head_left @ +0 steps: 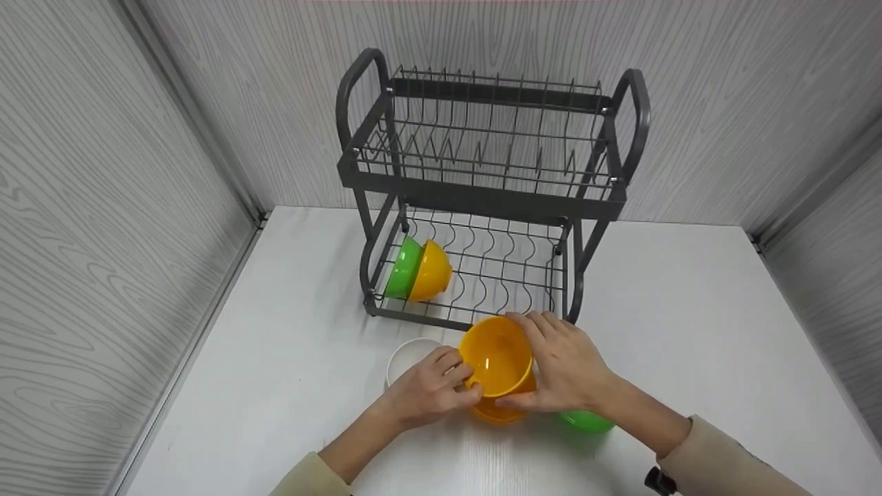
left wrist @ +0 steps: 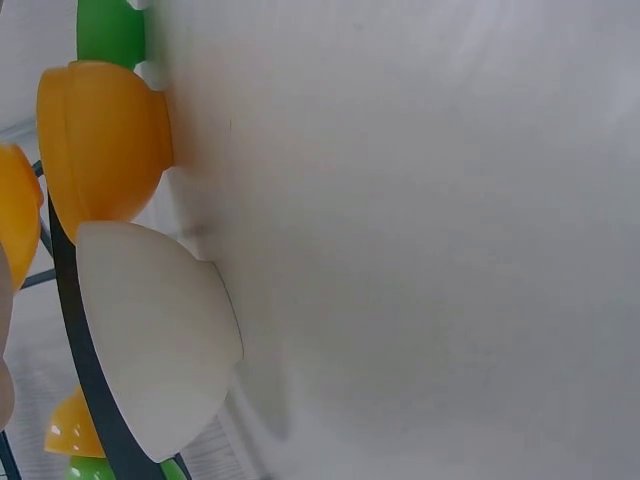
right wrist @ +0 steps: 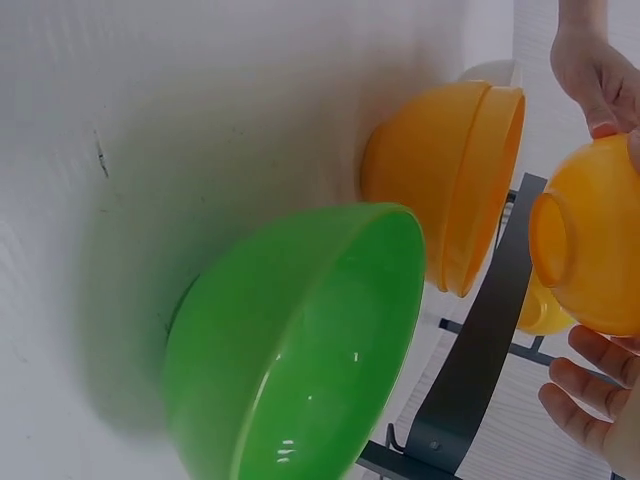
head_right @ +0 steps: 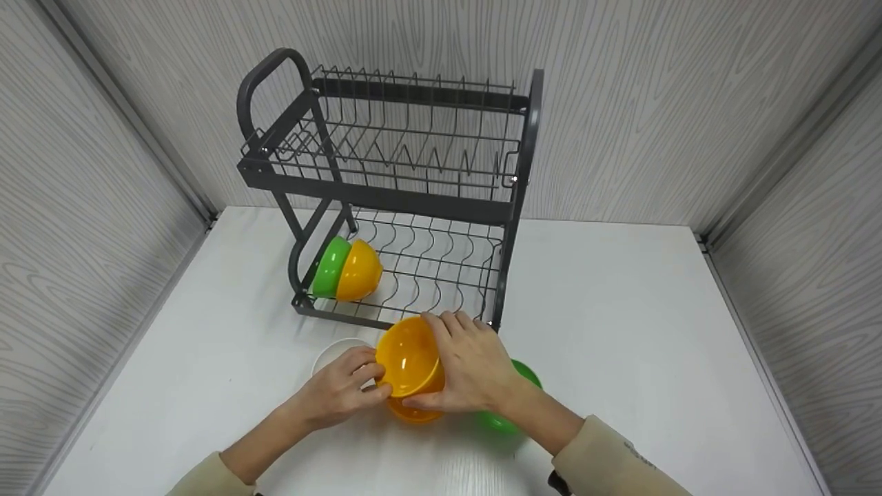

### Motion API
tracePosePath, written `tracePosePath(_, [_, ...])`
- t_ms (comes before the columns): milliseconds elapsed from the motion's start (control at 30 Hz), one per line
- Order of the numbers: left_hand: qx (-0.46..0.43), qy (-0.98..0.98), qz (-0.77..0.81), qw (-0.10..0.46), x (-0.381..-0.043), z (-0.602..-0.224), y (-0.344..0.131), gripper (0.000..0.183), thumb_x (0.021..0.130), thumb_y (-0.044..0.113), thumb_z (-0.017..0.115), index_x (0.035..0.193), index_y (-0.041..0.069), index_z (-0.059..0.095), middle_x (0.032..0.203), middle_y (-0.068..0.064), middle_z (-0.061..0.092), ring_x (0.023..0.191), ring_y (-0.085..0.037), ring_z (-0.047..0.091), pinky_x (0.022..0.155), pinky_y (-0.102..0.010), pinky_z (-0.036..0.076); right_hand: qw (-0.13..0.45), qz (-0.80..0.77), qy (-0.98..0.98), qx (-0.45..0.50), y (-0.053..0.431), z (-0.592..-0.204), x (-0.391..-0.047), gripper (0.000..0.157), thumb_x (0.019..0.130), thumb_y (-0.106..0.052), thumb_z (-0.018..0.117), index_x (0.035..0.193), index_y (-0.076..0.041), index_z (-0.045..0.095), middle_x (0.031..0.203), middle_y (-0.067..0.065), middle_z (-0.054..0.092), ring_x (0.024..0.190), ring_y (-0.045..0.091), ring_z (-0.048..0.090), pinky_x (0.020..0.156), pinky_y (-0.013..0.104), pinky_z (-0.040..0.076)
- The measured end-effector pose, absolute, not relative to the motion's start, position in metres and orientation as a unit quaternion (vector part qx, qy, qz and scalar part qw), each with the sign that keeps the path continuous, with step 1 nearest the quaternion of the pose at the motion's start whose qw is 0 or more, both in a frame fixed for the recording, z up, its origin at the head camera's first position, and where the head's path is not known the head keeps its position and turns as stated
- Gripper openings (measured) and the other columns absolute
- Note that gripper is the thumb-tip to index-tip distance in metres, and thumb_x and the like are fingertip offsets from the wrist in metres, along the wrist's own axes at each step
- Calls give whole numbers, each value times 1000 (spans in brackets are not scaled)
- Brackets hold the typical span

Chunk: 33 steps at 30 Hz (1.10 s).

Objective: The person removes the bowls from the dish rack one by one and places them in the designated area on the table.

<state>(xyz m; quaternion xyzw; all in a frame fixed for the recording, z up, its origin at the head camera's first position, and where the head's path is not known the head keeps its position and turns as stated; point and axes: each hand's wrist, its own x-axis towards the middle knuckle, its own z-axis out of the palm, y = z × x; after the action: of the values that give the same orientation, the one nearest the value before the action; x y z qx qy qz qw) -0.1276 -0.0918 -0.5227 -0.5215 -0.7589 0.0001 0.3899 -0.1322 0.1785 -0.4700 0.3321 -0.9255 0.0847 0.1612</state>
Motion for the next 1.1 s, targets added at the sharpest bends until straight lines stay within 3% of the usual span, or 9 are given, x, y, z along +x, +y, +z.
tracePosePath(233, [-530, -756, 18, 383, -126, -521, -91, 16, 100, 19, 70, 110, 29, 63, 100, 5, 69, 99, -15, 66, 101, -27, 59, 132, 75, -936, 319, 179, -473, -129, 112, 68, -86, 72, 151, -16, 45, 129, 9, 69, 116, 32, 69, 91, 49, 64])
tracePosePath(400, [-537, -745, 32, 396, -126, -521, -91, 15, 101, 19, 69, 109, 29, 63, 99, 5, 70, 97, -15, 67, 101, -29, 60, 117, 69, -938, 319, 180, -477, -129, 113, 68, -87, 72, 151, -16, 45, 127, 7, 69, 112, 28, 70, 91, 44, 64])
tracePosePath(667, [-547, -741, 34, 387, -126, -524, -90, 18, 109, 16, 53, 113, 30, 64, 104, 4, 71, 100, -15, 68, 103, -30, 59, 101, 69, -941, 316, 182, -485, -126, 111, 71, -90, 67, 151, -16, 45, 128, 7, 69, 116, 29, 69, 94, 46, 64])
tracePosePath(933, [-550, -741, 43, 382, -124, -526, -90, 15, 102, 23, 68, 113, 30, 63, 105, 4, 69, 99, -14, 68, 103, -31, 60, 105, 73, -940, 315, 183, -494, -125, 112, 71, -95, 61, 148, -15, 46, 123, 5, 66, 112, 28, 69, 93, 45, 64])
tracePosePath(1100, [-552, -745, 53, 371, -122, -529, -91, 16, 102, 24, 68, 114, 30, 61, 103, 5, 68, 98, -13, 67, 103, -29, 59, 107, 73, -939, 317, 183, -500, -125, 114, 70, -96, 59, 147, -13, 48, 122, 6, 66, 113, 29, 69, 92, 46, 64])
